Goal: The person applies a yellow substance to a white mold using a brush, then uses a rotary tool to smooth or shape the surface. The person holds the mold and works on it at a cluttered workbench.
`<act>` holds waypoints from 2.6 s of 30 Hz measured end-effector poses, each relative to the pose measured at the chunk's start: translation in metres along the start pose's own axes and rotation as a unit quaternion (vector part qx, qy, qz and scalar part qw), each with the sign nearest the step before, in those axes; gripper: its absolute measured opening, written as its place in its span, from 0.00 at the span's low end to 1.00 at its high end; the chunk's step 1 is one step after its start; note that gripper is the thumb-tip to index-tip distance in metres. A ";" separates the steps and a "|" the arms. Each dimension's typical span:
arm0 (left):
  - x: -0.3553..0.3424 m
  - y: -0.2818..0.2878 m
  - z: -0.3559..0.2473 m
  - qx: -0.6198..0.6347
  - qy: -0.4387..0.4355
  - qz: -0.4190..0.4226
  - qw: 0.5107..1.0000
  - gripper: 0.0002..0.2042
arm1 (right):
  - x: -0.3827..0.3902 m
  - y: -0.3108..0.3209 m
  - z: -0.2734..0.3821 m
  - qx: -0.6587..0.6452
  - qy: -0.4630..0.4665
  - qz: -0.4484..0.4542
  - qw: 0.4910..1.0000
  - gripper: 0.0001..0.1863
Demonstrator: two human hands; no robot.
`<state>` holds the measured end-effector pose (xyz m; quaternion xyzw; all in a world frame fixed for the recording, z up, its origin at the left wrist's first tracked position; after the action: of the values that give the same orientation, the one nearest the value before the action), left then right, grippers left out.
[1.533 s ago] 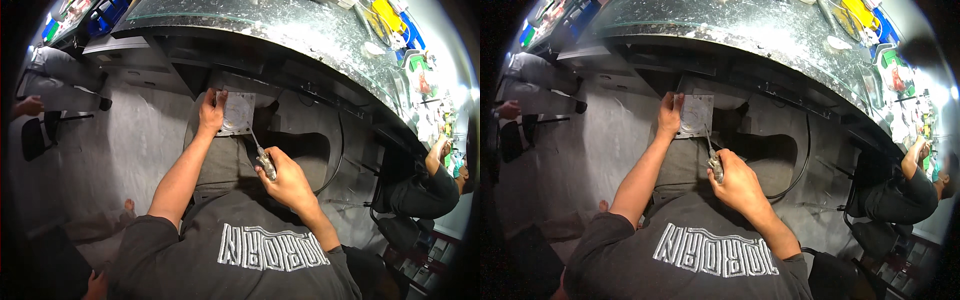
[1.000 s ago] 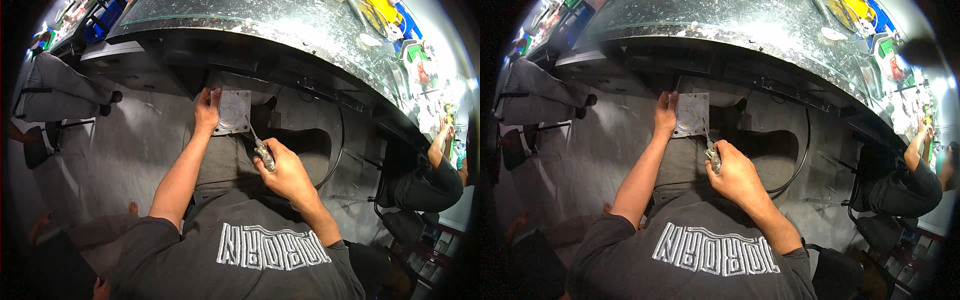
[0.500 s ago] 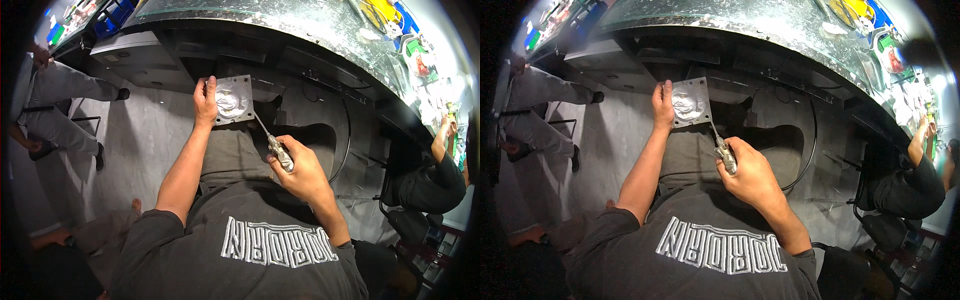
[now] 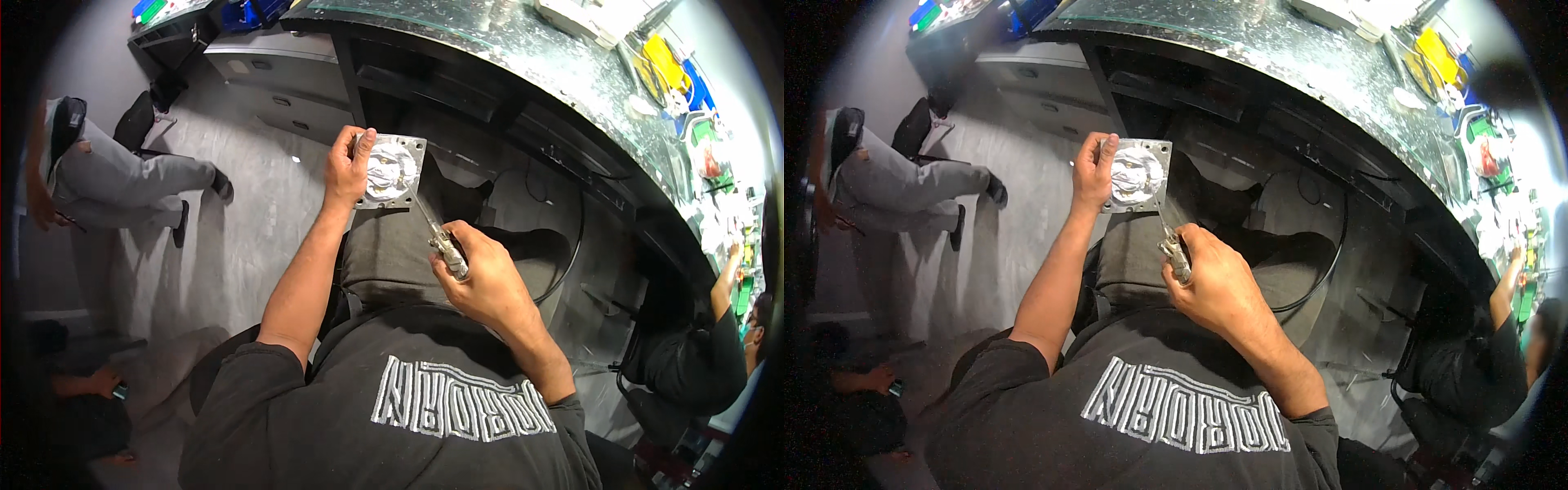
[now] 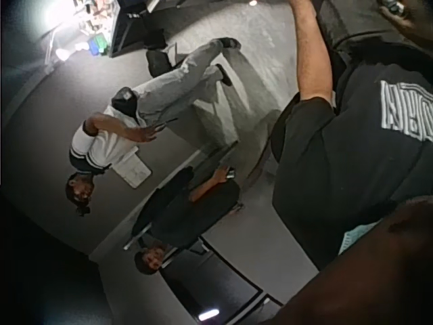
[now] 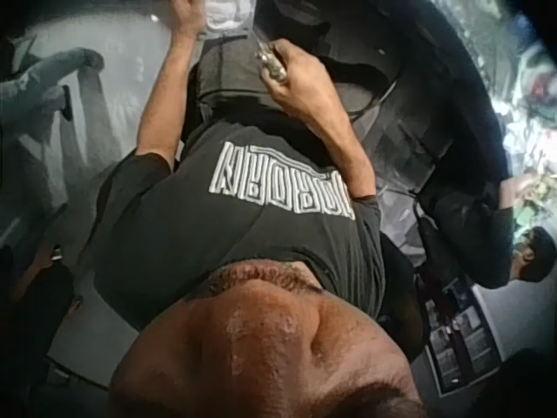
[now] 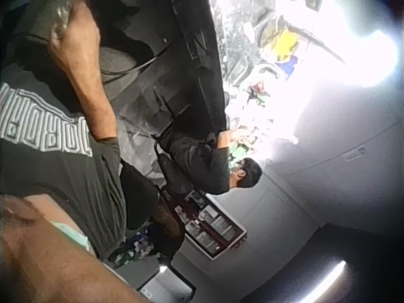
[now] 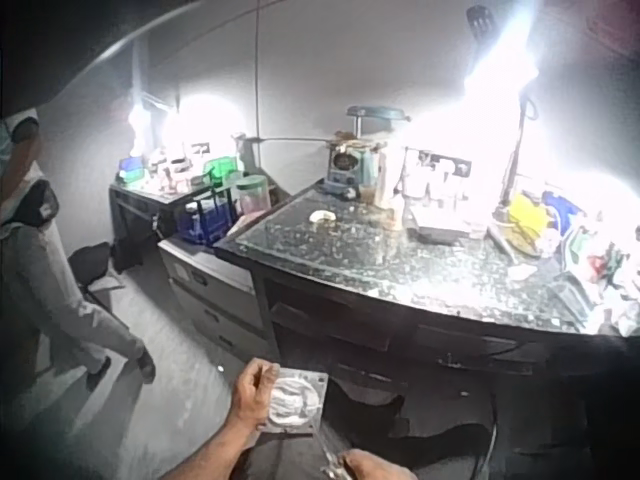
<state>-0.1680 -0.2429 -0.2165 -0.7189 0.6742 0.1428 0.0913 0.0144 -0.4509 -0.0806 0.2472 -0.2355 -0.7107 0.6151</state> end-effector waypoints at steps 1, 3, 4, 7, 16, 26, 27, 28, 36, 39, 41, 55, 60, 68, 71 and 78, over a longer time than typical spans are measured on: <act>0.001 0.000 0.007 -0.001 0.009 0.010 1.000 0.18 | -0.002 -0.001 -0.002 0.002 -0.007 0.003 1.000 0.14; 0.001 -0.002 0.019 0.012 0.011 0.025 1.000 0.18 | -0.007 -0.002 -0.006 0.013 -0.014 0.011 1.000 0.14; 0.002 -0.004 0.020 0.021 0.017 0.031 0.999 0.18 | -0.008 -0.003 -0.006 0.016 -0.020 0.013 1.000 0.14; 0.003 -0.003 0.019 0.033 0.025 0.062 0.997 0.16 | -0.014 -0.005 -0.006 0.015 -0.044 0.024 0.999 0.14; 0.001 0.001 0.021 -0.018 -0.012 0.141 0.990 0.22 | -0.023 -0.004 -0.008 0.019 -0.060 0.054 0.997 0.16; 0.004 -0.003 0.014 -0.059 0.004 0.117 0.991 0.24 | -0.021 -0.010 -0.007 0.030 -0.048 0.059 0.997 0.16; 0.004 -0.003 0.014 -0.068 -0.003 0.113 0.991 0.24 | -0.021 -0.010 -0.007 0.030 -0.050 0.060 0.996 0.16; 0.004 -0.003 0.013 -0.066 -0.001 0.113 0.991 0.24 | -0.021 -0.010 -0.007 0.029 -0.052 0.062 0.996 0.16; 0.005 -0.003 0.012 -0.053 0.017 0.119 0.991 0.23 | -0.018 -0.013 -0.007 0.022 -0.050 0.049 0.997 0.15; 0.005 -0.004 0.011 -0.052 0.013 0.113 0.992 0.23 | -0.020 -0.013 -0.008 0.021 -0.053 0.061 0.996 0.15; 0.005 -0.002 0.013 -0.063 0.010 0.110 0.992 0.23 | -0.020 -0.013 -0.009 0.021 -0.051 0.058 0.997 0.15; 0.005 0.000 0.035 -0.033 0.042 0.113 0.992 0.26 | -0.022 -0.008 -0.012 0.011 -0.081 0.024 0.996 0.15; 0.005 0.001 0.036 -0.046 0.033 0.114 0.992 0.27 | -0.025 -0.009 -0.013 0.014 -0.057 0.019 0.998 0.14; 0.004 0.001 0.045 0.001 0.047 0.120 0.992 0.26 | -0.034 -0.011 -0.011 0.002 -0.054 0.024 0.998 0.14; 0.004 0.000 0.044 0.002 0.051 0.121 0.991 0.25 | -0.037 -0.008 -0.007 -0.006 -0.059 0.025 0.998 0.14; 0.005 -0.001 0.034 -0.002 0.055 0.120 0.991 0.24 | -0.042 -0.009 -0.006 -0.002 -0.050 0.004 0.999 0.14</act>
<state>-0.1695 -0.2361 -0.2505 -0.6397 0.7593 0.1141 0.0353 0.0161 -0.4082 -0.0883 0.2092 -0.2657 -0.7198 0.6063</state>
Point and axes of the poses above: each hand's wrist, its own x-axis away from the middle knuckle, its own y-axis out of the back of the hand, z = x × y, the point moved 1 cm from there along -x, towards the middle knuckle, and after that the axes turned 9 degrees about -z, right-handed, at the moved point
